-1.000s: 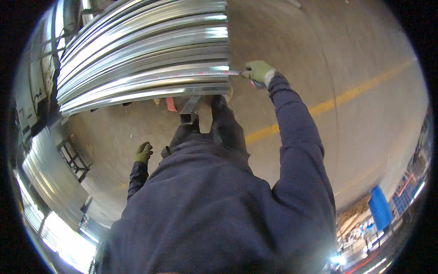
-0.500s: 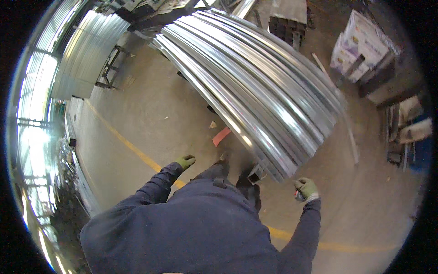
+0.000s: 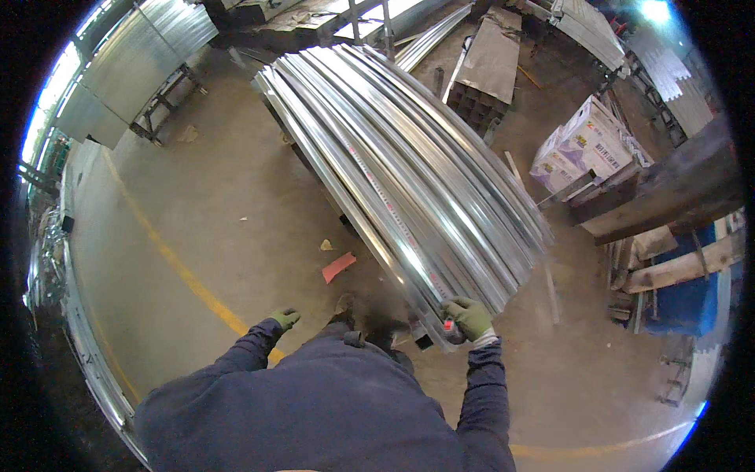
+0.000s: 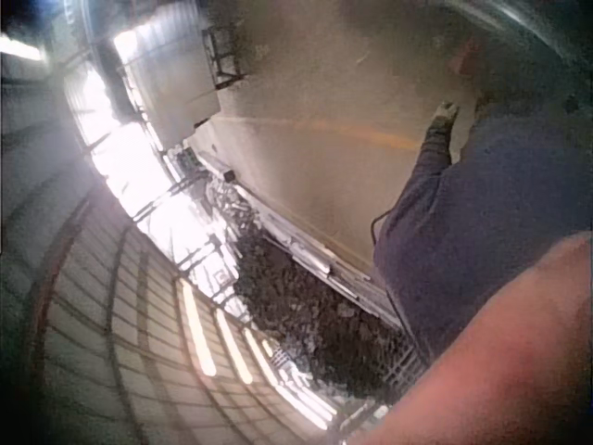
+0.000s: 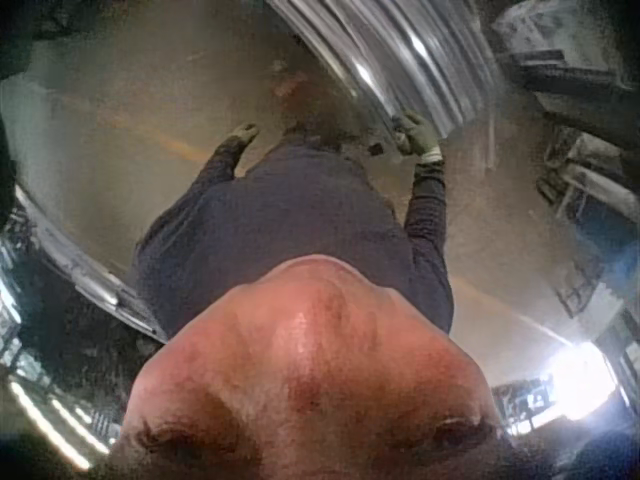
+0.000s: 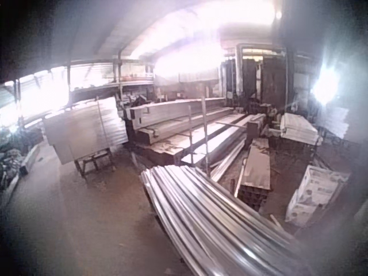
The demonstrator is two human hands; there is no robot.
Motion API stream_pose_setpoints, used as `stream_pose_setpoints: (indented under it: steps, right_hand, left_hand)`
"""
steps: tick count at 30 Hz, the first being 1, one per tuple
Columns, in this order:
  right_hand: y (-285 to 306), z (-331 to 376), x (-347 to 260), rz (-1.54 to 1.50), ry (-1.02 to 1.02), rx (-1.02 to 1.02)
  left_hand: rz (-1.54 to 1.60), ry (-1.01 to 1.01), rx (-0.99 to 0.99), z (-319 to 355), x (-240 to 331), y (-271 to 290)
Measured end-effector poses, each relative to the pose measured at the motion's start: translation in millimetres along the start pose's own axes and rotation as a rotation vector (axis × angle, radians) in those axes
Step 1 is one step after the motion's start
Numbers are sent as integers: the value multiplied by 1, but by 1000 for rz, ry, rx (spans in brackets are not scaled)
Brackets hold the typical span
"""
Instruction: The person handles a stack of metal sheets, places one on a workbench, and uses a tape measure to measure its length. The person then walks through the workshop and returns to the workbench.
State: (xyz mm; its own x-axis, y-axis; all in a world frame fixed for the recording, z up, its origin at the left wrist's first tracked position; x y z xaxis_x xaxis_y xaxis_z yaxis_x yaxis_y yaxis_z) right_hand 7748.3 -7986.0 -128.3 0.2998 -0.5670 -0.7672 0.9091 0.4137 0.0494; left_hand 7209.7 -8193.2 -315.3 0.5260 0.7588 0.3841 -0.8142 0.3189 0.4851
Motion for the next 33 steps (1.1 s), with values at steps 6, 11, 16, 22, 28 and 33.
stream_pose_setpoints:
  steps: [6,11,16,22,28,33]
  right_hand:
    - [-69,2,-13,-90,-39,-21]
    - [-120,-5,-22,-131,-140,-53]
    - [-165,-54,-72,220,230,-137]
    - [-223,-119,-106,-313,-27,-139]
    - [-292,-181,-154,-440,-73,-71]
    - [-343,-231,-173,-579,-160,-121]
  left_hand:
    - [74,-64,-22,-23,-10,11]
    - [165,-77,-54,-49,-29,39]
    - [319,-58,55,-76,-94,82]
    - [796,188,196,-45,-219,103]
    - [989,502,288,49,-304,37]
    - [1042,612,242,94,-300,-29]
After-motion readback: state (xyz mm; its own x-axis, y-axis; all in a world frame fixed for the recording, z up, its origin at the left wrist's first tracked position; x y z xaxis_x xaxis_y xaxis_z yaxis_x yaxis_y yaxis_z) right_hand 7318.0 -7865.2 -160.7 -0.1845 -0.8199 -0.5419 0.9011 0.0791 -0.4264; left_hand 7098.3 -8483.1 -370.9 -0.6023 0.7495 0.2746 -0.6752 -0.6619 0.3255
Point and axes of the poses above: each hand's wrist, its own z-axis away from the middle knuckle, its own y-axis out of the back of the hand, x = y × z, the point moved 10 cm from there along -z, towards the middle knuckle, and after that the axes turned 4 degrees about -z, right-handed, at the moved point
